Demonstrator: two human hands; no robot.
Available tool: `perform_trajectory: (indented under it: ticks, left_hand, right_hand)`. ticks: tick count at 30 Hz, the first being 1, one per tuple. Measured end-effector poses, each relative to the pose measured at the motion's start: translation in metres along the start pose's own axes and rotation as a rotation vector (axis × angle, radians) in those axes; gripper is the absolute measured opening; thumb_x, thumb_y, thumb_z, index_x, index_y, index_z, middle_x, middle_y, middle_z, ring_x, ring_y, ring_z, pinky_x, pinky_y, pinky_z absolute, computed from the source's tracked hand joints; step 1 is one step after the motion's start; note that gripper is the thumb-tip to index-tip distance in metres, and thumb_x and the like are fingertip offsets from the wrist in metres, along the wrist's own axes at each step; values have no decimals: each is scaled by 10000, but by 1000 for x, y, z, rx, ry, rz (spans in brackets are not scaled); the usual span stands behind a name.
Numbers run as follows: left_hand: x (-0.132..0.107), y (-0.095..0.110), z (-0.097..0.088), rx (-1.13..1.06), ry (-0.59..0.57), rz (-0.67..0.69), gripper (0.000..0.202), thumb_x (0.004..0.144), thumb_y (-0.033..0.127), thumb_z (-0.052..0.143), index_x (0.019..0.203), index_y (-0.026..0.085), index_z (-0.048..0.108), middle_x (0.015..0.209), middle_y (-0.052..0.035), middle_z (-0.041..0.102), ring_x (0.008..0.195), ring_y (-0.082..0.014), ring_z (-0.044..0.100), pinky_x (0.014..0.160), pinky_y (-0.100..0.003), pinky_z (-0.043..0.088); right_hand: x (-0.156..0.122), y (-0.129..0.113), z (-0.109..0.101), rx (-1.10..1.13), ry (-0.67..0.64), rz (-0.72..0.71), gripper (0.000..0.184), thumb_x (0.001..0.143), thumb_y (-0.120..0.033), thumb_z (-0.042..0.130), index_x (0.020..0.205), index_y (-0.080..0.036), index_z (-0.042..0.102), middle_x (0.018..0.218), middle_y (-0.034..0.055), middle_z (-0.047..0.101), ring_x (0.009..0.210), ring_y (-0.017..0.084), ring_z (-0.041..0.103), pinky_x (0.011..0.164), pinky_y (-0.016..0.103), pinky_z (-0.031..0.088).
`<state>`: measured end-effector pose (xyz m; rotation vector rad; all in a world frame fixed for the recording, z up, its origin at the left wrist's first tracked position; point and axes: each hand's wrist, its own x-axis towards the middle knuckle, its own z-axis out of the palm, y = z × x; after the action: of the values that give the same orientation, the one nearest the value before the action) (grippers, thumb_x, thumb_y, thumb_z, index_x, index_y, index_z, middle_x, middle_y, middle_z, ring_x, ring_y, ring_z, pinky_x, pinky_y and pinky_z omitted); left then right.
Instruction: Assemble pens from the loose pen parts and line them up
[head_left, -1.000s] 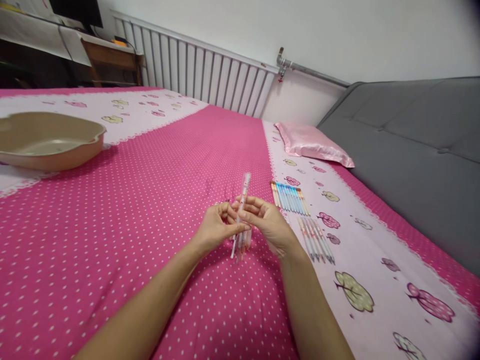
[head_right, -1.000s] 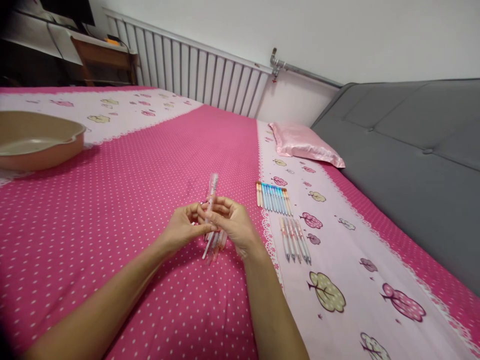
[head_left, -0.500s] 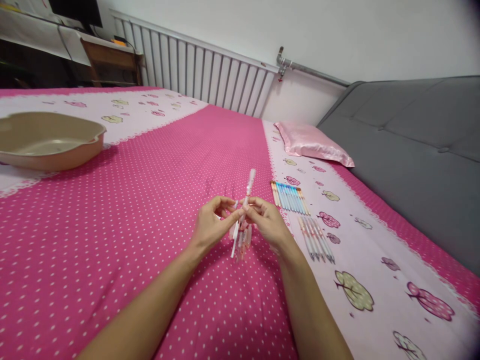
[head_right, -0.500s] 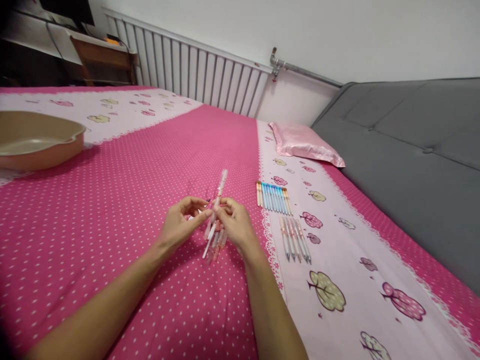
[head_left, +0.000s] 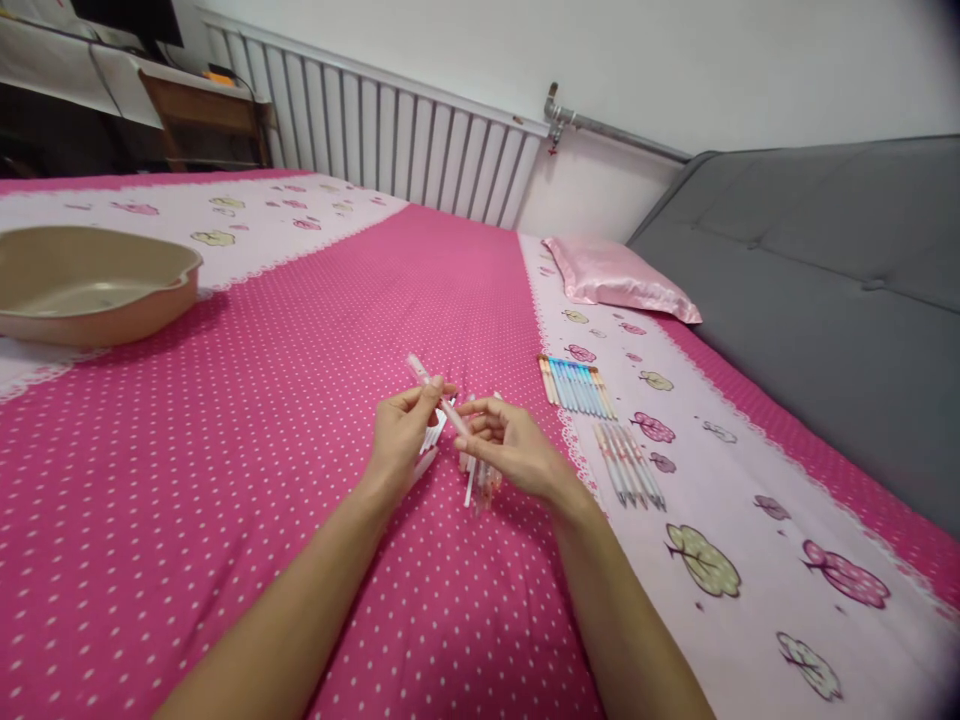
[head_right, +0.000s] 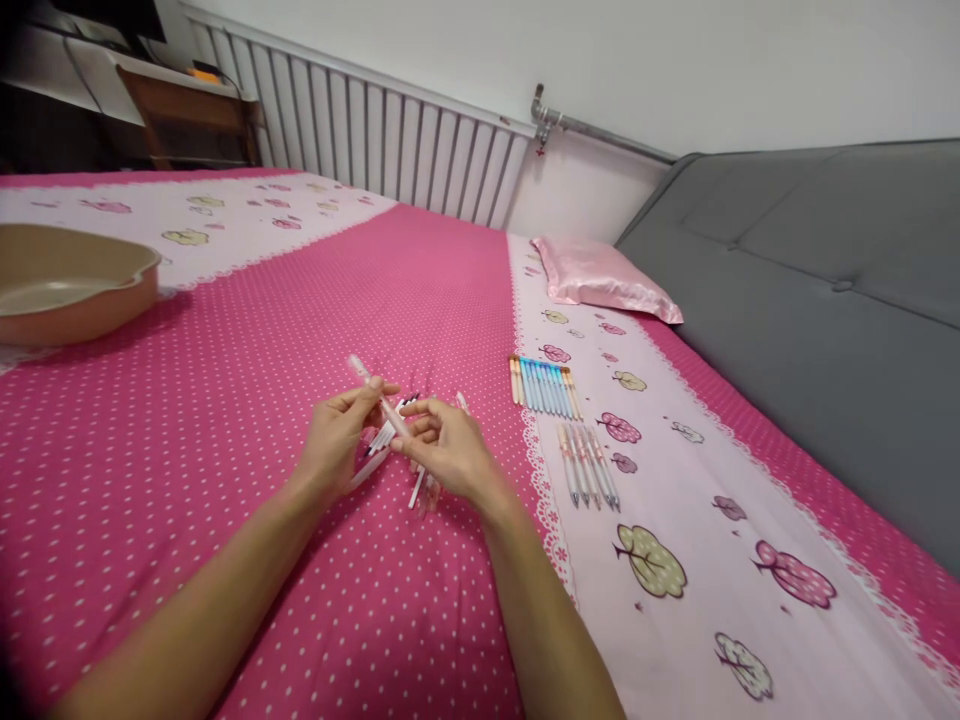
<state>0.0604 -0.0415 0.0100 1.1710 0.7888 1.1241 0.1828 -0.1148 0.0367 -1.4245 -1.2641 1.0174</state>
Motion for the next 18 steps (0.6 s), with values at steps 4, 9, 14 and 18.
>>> perform_trajectory:
  ticks: [4,9,14,18]
  left_hand:
    - [3,3,-2,100,89,69,435,721,544,627,783,125,725,521,15,531,481,-89,434,473,-218,344]
    - [1,-1,-16,596,150,466,416,814,493,533,942,135,703,896,-74,662,756,-173,581,722,-290,456]
    - [-31,-7,-56,1015,312,613,464,886,420,406,1136,90,616,1115,-150,618,1052,-249,543,946,-371,407]
    - [-67,-10,-89,1297,267,463,560,893,426,333,1296,66,482,1337,-186,471,1262,-290,392,1070,-414,294]
  right_hand:
    - [3,6,7,-141,181,-66,121,695,-250,692,786,-188,642,732,23,655,654,151,609,639,306,484]
    - [1,19,18,-371,480,-219,179,826,-351,551,894,-219,652,830,47,685,759,182,627,728,330,467]
    - [-22,47,8,-495,848,-199,303,889,-359,406,1034,-190,611,960,78,670,863,189,602,804,329,440]
    - [-63,74,-12,-588,1063,-122,330,871,-343,399,1032,-155,618,992,113,666,906,212,597,825,323,425]
